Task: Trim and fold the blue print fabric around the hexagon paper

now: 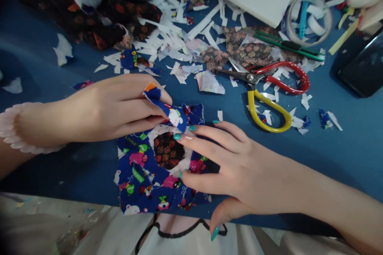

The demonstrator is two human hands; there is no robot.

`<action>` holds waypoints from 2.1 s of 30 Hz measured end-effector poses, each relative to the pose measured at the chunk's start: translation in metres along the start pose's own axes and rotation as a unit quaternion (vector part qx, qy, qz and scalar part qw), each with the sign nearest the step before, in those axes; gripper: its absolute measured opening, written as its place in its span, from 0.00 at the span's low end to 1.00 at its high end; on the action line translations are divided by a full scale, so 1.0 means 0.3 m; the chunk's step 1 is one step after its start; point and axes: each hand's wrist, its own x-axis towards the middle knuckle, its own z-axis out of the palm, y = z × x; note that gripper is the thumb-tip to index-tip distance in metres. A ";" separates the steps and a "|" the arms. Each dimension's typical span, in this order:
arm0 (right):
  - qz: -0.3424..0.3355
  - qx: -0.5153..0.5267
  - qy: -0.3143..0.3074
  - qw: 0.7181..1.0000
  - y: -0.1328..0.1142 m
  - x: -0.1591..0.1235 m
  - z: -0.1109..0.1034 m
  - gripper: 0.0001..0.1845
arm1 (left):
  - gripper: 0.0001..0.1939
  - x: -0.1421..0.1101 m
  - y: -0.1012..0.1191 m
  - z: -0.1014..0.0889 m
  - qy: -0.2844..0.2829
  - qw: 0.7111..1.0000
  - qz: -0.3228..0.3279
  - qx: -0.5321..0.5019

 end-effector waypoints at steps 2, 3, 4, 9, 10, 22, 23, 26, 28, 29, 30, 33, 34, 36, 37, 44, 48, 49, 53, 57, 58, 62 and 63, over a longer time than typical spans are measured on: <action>0.005 0.000 0.001 1.000 -0.005 0.002 0.002 0.36 | 0.10 0.000 0.001 -0.001 0.001 1.000 0.000 0.006; 0.007 0.003 0.004 1.000 -0.008 0.003 0.002 0.35 | 0.10 0.000 0.001 -0.001 0.001 1.000 0.000 0.006; 0.008 0.007 0.007 1.000 -0.010 0.003 0.002 0.34 | 0.09 0.001 0.002 -0.002 0.002 1.000 0.002 0.004; 0.006 0.014 0.028 1.000 -0.002 0.003 -0.003 0.28 | 0.09 0.005 0.006 -0.002 0.003 1.000 0.003 0.004; 0.010 0.012 0.032 0.999 0.002 0.003 -0.006 0.28 | 0.09 0.006 0.008 -0.003 0.000 1.000 -0.005 -0.001; 0.109 0.031 0.223 0.968 0.026 0.009 0.010 0.15 | 0.11 0.014 0.025 -0.004 0.015 0.999 -0.008 0.033; 0.118 0.034 0.229 0.966 0.025 0.011 0.015 0.18 | 0.11 0.014 0.029 -0.003 0.020 0.999 -0.013 0.035; 0.126 0.020 0.209 0.969 0.015 0.017 0.027 0.22 | 0.12 0.013 0.040 -0.003 0.018 0.998 -0.046 0.027; 0.114 0.004 0.187 0.976 0.006 0.022 0.029 0.23 | 0.11 0.012 0.046 -0.007 0.016 0.998 -0.051 0.027; 0.103 -0.004 0.183 0.978 0.002 0.024 0.029 0.23 | 0.10 0.012 0.049 -0.010 0.015 0.998 -0.051 0.028; 0.092 -0.012 0.180 0.979 -0.002 0.027 0.027 0.22 | 0.10 0.012 0.051 -0.013 0.017 0.998 -0.052 0.031; 0.083 -0.035 0.184 0.979 -0.008 0.031 0.022 0.20 | 0.10 0.013 0.057 -0.022 0.016 0.997 -0.061 0.052; 0.088 -0.038 0.186 0.978 -0.009 0.031 0.021 0.19 | 0.11 0.014 0.059 -0.024 0.018 0.996 -0.062 0.062; 0.099 -0.042 0.186 0.977 -0.010 0.028 0.019 0.17 | 0.11 0.014 0.064 -0.027 0.026 0.995 -0.063 0.075; 0.101 -0.046 0.186 0.976 -0.010 0.026 0.019 0.17 | 0.11 0.013 0.065 -0.028 0.031 0.994 -0.065 0.077; 0.097 -0.075 0.169 0.978 -0.002 0.023 0.024 0.21 | 0.07 0.013 0.068 -0.034 0.029 0.995 -0.059 0.075; 0.109 -0.058 0.171 0.977 0.005 0.022 0.027 0.21 | 0.09 0.012 0.063 -0.031 0.029 0.994 -0.101 0.006; 0.114 -0.054 0.173 0.977 0.007 0.021 0.027 0.21 | 0.09 0.010 0.062 -0.029 0.030 0.995 -0.096 0.010; 0.136 -0.051 0.174 0.974 0.012 0.015 0.025 0.19 | 0.07 0.003 0.055 -0.025 0.034 0.995 -0.032 0.085; 0.135 -0.070 0.190 0.970 0.020 0.006 0.018 0.17 | 0.08 0.000 0.044 -0.032 0.050 0.992 -0.020 0.114; 0.140 -0.079 0.195 0.968 0.025 0.004 0.015 0.17 | 0.10 0.000 0.041 -0.034 0.051 0.991 -0.030 0.124; 0.170 -0.131 0.223 0.951 0.059 -0.011 -0.012 0.15 | 0.13 0.003 0.029 -0.034 0.050 0.987 -0.077 0.135; 0.176 -0.148 0.230 0.946 0.074 -0.018 -0.024 0.15 | 0.12 0.004 0.027 -0.032 0.048 0.988 -0.083 0.125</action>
